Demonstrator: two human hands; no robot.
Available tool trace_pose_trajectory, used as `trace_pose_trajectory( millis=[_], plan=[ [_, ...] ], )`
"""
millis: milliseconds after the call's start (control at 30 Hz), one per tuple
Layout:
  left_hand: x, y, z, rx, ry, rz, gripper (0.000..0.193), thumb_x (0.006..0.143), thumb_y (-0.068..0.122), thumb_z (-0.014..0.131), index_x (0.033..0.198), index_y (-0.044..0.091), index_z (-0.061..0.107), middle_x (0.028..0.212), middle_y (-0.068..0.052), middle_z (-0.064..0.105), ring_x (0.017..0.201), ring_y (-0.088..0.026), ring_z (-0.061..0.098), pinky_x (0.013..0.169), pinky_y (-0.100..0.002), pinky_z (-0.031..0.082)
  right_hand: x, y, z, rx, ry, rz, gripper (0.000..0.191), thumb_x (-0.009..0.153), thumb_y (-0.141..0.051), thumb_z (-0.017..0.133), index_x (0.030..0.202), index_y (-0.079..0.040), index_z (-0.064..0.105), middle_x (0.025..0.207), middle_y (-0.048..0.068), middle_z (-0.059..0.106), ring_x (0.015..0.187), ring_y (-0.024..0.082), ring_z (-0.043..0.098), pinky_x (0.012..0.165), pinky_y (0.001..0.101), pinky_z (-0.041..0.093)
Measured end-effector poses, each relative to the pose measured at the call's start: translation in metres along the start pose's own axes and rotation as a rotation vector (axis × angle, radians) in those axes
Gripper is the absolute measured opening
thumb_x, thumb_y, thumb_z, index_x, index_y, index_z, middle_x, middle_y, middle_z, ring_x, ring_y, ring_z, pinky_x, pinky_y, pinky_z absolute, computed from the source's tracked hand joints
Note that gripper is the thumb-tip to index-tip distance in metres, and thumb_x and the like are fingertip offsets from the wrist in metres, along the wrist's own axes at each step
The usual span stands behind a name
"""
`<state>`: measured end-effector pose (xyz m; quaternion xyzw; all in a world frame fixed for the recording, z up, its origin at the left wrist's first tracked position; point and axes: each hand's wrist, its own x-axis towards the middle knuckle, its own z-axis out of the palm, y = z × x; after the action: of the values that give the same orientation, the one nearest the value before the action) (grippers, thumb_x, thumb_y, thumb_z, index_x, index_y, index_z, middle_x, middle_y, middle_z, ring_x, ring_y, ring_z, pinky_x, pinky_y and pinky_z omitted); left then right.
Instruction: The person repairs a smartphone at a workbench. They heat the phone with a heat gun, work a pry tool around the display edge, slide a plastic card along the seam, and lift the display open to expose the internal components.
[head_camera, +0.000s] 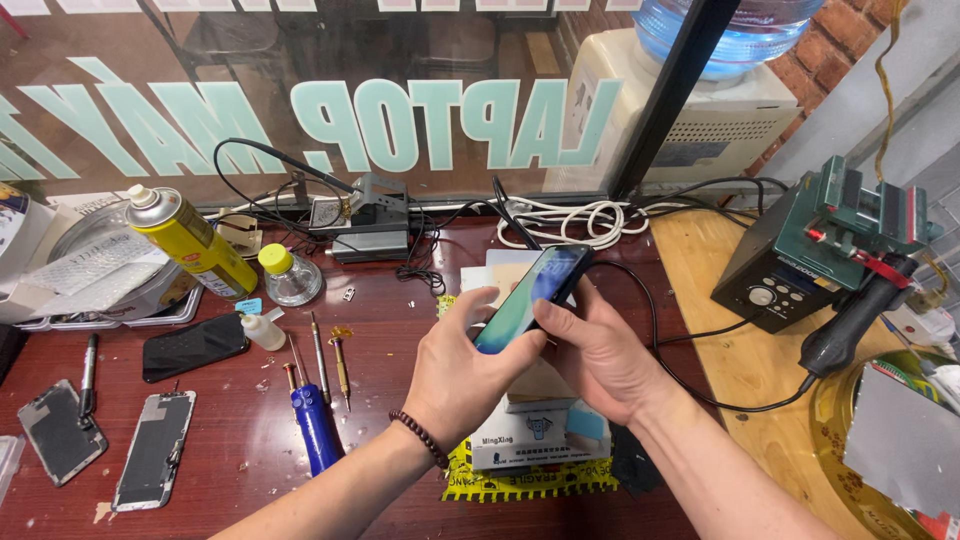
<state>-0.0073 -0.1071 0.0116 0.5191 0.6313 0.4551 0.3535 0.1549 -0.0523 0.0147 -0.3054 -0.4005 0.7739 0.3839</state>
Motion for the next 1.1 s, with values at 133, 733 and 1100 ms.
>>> trace_pose_trajectory(
  millis=[133,733,1100],
  plan=[
    [0.002,0.0,-0.001,-0.252,-0.185,-0.104,0.06,0.084,0.038,0.074,0.133,0.004,0.067,0.089,-0.004,0.076,0.076,-0.009,0.068,0.066,-0.026,0.057,0.004,-0.001,0.001,-0.046,0.083,-0.015,0.075,0.081,-0.025,0.08,0.145,-0.012,0.042,0.121,0.007,0.063,0.113,0.022,0.062,0.099,0.0452,0.051],
    [0.01,-0.013,0.007,-0.307,-0.143,-0.065,0.049,0.095,0.037,0.063,0.128,0.001,0.069,0.097,-0.004,0.076,0.085,-0.006,0.069,0.074,-0.024,0.056,0.006,-0.007,0.001,-0.048,0.095,-0.037,0.072,0.083,-0.023,0.079,0.145,-0.012,0.045,0.114,0.004,0.063,0.107,0.019,0.063,0.094,0.0435,0.054],
    [0.024,-0.027,0.006,-0.934,-0.259,-0.533,0.046,0.098,0.039,0.052,0.123,0.002,0.065,0.109,-0.01,0.07,0.095,-0.02,0.069,0.08,-0.044,0.06,0.005,-0.012,-0.012,-0.034,0.026,0.044,0.051,0.092,-0.027,0.07,0.136,-0.009,0.053,0.122,0.002,0.064,0.112,0.017,0.062,0.098,0.042,0.05]
  ],
)
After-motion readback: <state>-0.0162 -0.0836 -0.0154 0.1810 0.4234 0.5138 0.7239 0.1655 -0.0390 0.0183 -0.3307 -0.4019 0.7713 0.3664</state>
